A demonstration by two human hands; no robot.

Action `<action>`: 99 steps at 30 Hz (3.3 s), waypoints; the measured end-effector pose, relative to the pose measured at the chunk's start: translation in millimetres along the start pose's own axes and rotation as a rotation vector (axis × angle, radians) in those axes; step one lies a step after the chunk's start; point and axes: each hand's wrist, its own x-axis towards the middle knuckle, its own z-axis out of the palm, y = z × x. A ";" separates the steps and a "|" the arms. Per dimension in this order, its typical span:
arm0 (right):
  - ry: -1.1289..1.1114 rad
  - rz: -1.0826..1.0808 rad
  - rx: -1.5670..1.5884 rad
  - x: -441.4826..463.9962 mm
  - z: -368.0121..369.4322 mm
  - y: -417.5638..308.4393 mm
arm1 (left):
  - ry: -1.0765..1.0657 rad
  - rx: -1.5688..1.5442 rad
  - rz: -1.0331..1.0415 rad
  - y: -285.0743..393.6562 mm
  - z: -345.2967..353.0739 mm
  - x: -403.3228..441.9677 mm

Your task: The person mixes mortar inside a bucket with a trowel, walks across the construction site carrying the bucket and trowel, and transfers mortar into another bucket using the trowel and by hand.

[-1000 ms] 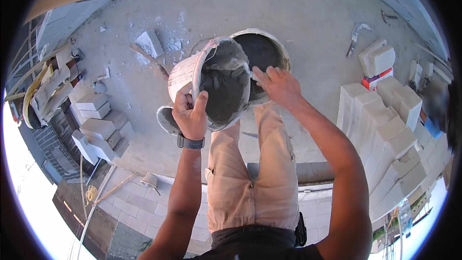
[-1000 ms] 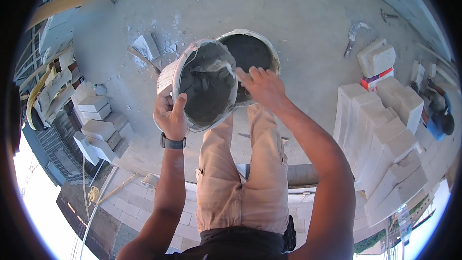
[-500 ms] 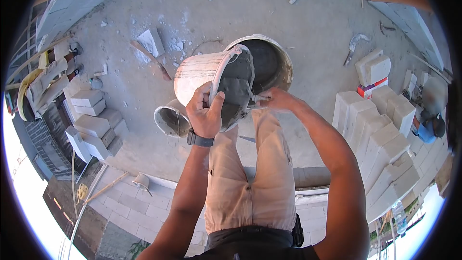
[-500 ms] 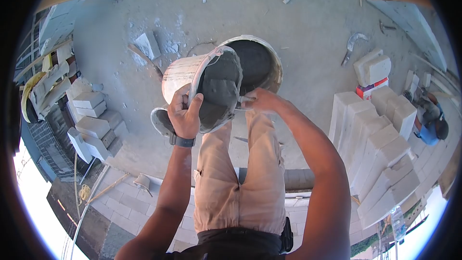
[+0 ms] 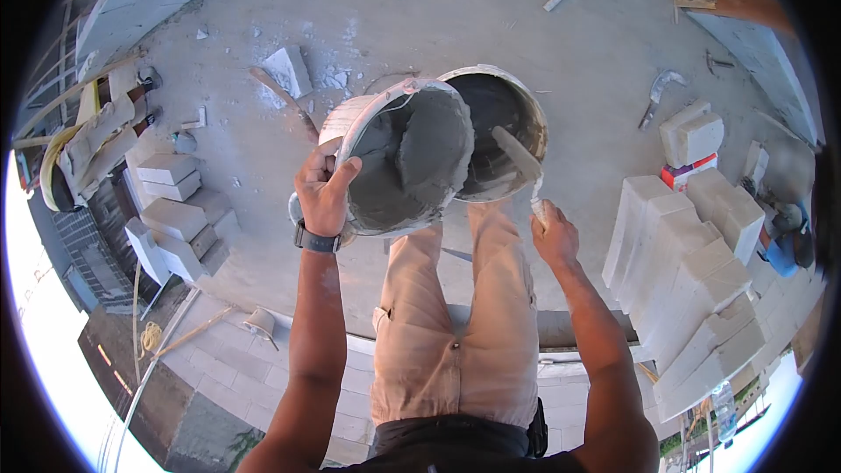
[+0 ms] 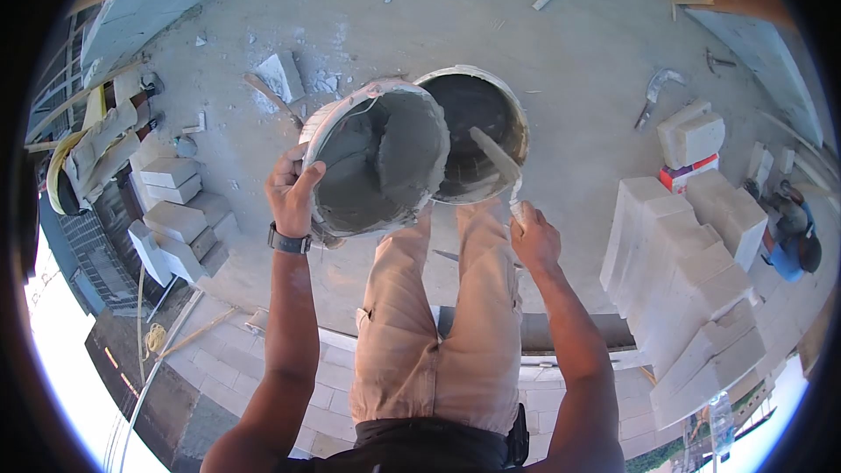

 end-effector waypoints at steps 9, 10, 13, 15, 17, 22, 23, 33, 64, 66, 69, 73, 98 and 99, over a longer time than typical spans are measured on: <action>-0.059 -0.369 -0.029 53.5 -22.0 -117.9 | -0.019 0.089 -0.105 0.6 -1.6 -1.1; -0.055 -0.412 -0.062 63.6 -19.2 -135.1 | -0.013 0.221 0.121 3.2 7.3 -3.3; -0.012 -0.490 -0.220 93.2 -9.2 -176.1 | -0.088 0.216 0.170 1.9 17.1 -5.4; -0.100 -0.464 -0.235 94.3 -8.9 -185.5 | -0.231 0.006 0.107 -5.3 14.1 1.1; -0.193 -0.444 -0.258 88.5 -7.6 -190.4 | -0.237 -0.058 0.055 -2.9 7.8 0.9; -0.434 -0.369 -0.141 57.1 4.7 -205.6 | -0.189 -0.129 0.017 -20.3 -6.2 -2.2; -0.423 -0.372 -0.148 56.1 2.8 -206.1 | -0.141 -0.263 -0.035 -24.7 -4.3 -0.9; -0.950 -0.151 0.463 44.3 -29.1 -183.3 | -0.178 0.032 0.143 -31.3 -3.0 -21.8; -0.170 -0.336 0.232 16.3 -46.7 -143.4 | -0.072 -0.462 -0.188 -6.0 -11.3 -45.0; -0.155 -0.389 0.245 28.2 -58.0 -165.4 | -0.080 -0.438 -0.177 -6.1 -17.7 -47.1; -0.338 -0.263 0.175 42.5 -76.5 -198.5 | -0.064 -0.410 -0.169 -14.0 -35.4 -43.8; -0.249 -0.303 0.171 40.9 -82.9 -227.3 | -0.077 -0.476 -0.205 2.6 -33.1 -38.4; 0.024 -0.396 -0.289 -29.3 -78.1 -240.1 | -0.136 -0.516 -0.248 -36.4 1.1 -40.1; 0.028 -0.398 -0.295 -39.7 -68.7 -236.2 | -0.148 -0.495 -0.214 -41.3 1.7 -42.0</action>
